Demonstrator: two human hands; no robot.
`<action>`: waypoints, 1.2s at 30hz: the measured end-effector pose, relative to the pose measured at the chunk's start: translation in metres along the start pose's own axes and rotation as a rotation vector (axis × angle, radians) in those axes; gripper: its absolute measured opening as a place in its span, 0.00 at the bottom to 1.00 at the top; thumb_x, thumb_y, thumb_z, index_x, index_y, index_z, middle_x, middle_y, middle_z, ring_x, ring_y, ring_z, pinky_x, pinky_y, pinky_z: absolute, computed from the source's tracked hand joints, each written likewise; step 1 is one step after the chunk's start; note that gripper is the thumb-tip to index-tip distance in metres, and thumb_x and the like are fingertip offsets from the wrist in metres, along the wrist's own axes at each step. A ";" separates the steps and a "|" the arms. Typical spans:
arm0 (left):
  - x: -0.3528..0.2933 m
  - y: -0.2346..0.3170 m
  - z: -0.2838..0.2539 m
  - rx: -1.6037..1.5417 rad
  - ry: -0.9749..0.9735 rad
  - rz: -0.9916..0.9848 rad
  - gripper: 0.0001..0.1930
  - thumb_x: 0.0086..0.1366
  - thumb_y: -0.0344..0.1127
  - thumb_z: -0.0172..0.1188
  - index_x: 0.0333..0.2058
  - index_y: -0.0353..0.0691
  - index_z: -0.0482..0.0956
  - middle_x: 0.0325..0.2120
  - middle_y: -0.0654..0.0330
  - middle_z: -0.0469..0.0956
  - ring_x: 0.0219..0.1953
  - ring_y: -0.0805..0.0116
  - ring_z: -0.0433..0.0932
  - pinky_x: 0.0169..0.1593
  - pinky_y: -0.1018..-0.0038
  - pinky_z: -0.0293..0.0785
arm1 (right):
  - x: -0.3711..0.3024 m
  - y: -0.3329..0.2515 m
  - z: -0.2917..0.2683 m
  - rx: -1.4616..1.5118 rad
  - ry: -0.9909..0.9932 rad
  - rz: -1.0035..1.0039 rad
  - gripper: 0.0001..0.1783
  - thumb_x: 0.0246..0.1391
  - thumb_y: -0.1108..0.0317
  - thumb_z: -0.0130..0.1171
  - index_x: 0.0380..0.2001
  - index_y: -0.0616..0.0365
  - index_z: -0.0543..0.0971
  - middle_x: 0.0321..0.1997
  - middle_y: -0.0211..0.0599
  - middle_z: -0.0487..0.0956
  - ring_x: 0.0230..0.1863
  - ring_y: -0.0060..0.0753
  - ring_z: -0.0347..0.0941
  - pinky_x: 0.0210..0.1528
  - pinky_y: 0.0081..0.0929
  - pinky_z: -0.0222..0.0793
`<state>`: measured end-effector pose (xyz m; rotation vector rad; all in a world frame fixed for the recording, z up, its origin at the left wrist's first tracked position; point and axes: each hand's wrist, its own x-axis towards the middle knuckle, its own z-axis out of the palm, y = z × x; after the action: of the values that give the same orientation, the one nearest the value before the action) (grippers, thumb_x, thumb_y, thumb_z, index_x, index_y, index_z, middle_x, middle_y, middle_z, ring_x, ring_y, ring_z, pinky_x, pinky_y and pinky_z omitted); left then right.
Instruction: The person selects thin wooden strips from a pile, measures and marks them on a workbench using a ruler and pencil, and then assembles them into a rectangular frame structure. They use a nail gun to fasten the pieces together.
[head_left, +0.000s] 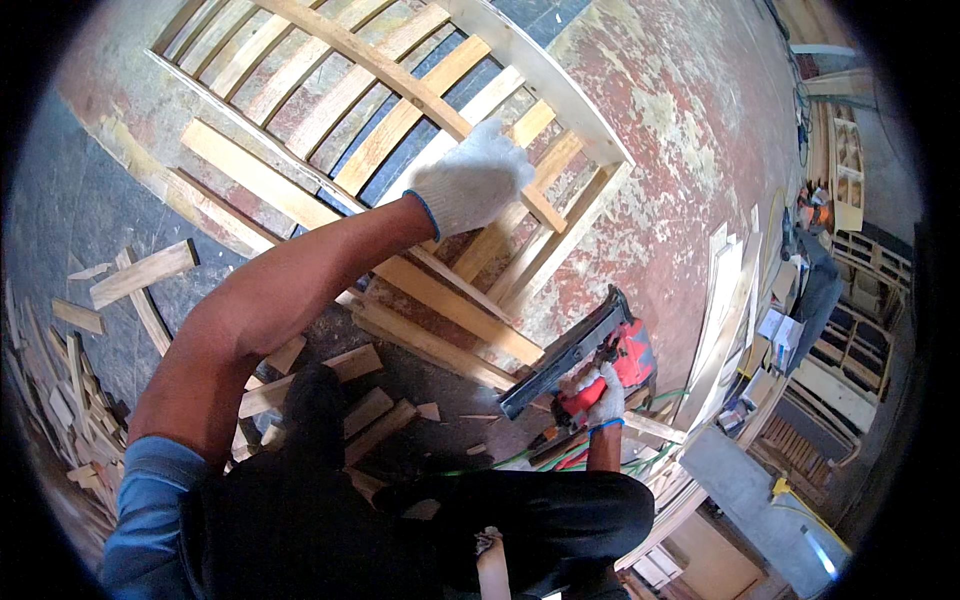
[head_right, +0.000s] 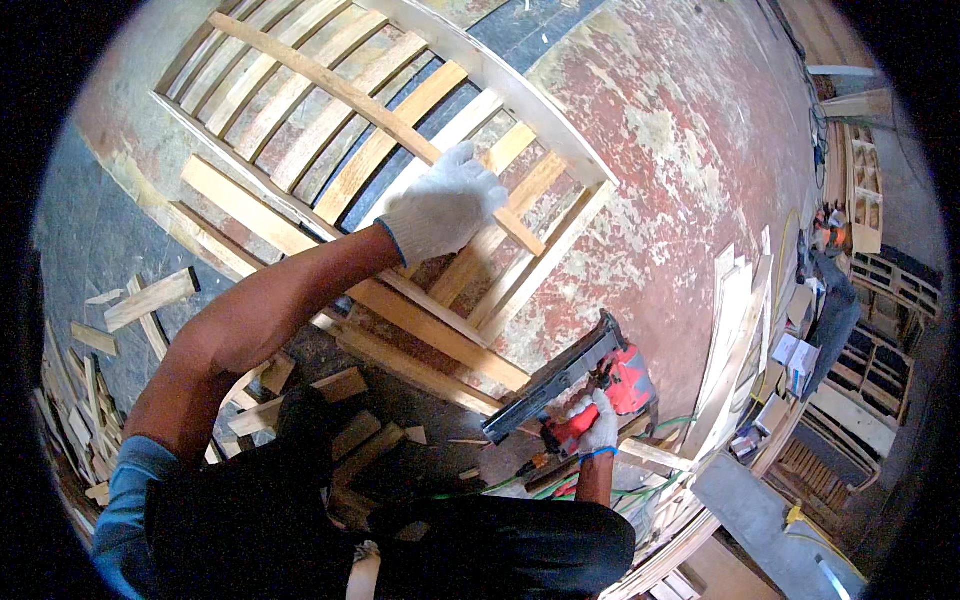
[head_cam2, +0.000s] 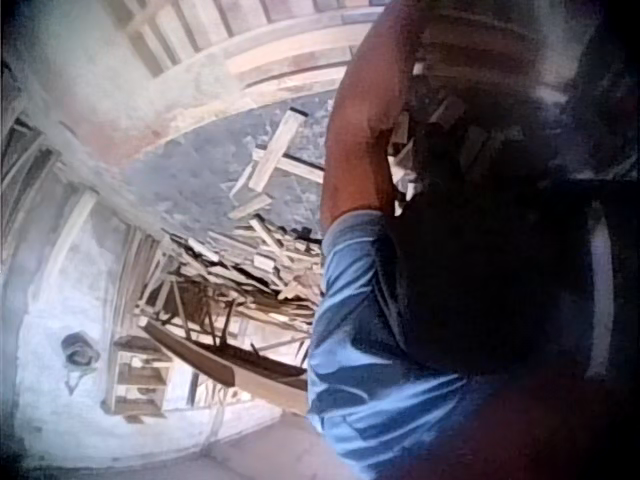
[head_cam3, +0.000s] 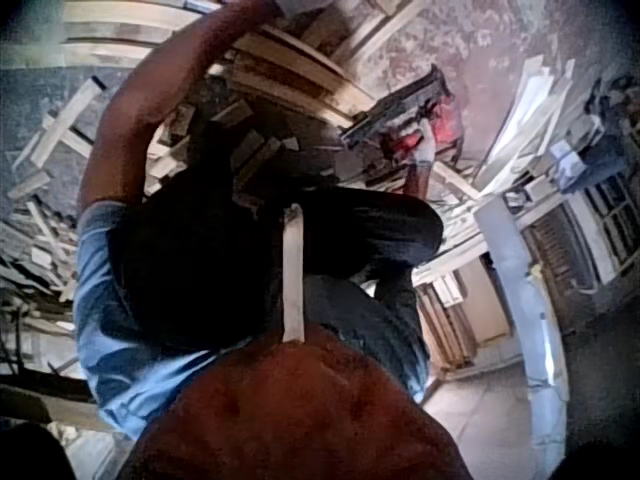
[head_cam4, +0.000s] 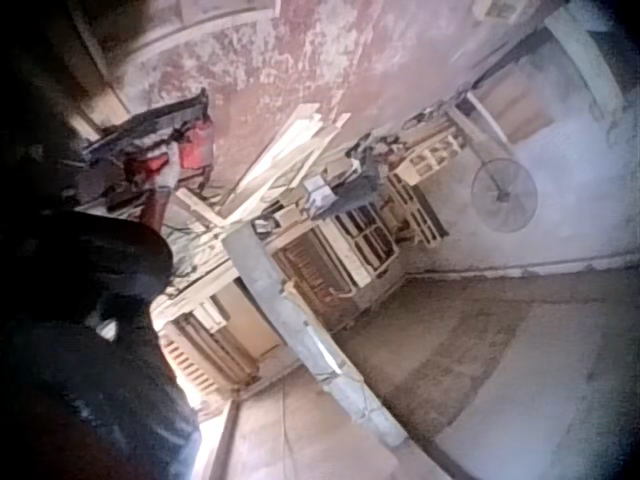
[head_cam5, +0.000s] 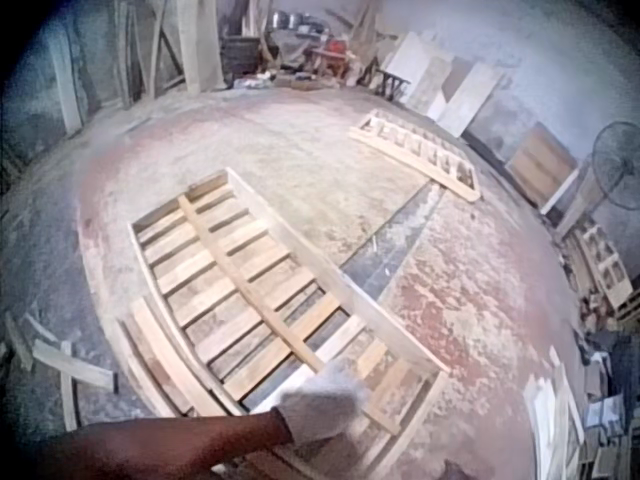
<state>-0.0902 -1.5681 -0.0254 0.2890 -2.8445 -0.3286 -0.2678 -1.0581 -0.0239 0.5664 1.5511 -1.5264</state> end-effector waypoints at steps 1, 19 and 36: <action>0.001 0.001 0.000 -0.028 0.030 0.004 0.03 0.57 0.31 0.62 0.25 0.47 0.80 0.24 0.58 0.81 0.32 0.57 0.81 0.57 0.64 0.70 | -0.001 0.000 0.002 0.063 -0.063 0.021 0.14 0.70 0.56 0.60 0.34 0.52 0.74 0.26 0.30 0.75 0.26 0.32 0.71 0.29 0.37 0.72; -0.002 -0.001 0.003 -0.071 0.107 0.022 0.06 0.55 0.31 0.65 0.30 0.46 0.76 0.29 0.57 0.77 0.38 0.55 0.77 0.54 0.62 0.69 | -0.019 -0.034 0.110 0.141 -0.586 0.122 0.21 0.62 0.45 0.61 0.28 0.49 0.71 0.21 0.26 0.65 0.23 0.32 0.64 0.30 0.35 0.59; -0.002 -0.002 0.007 -0.161 0.082 -0.042 0.03 0.54 0.29 0.64 0.28 0.45 0.80 0.28 0.57 0.80 0.40 0.54 0.81 0.60 0.59 0.71 | -0.024 -0.045 0.119 0.098 -0.547 0.130 0.24 0.61 0.44 0.61 0.40 0.56 0.76 0.27 0.27 0.69 0.28 0.34 0.66 0.31 0.36 0.61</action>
<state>-0.0894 -1.5678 -0.0325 0.3227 -2.7152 -0.5383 -0.2612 -1.1727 0.0357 0.2625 1.0071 -1.5036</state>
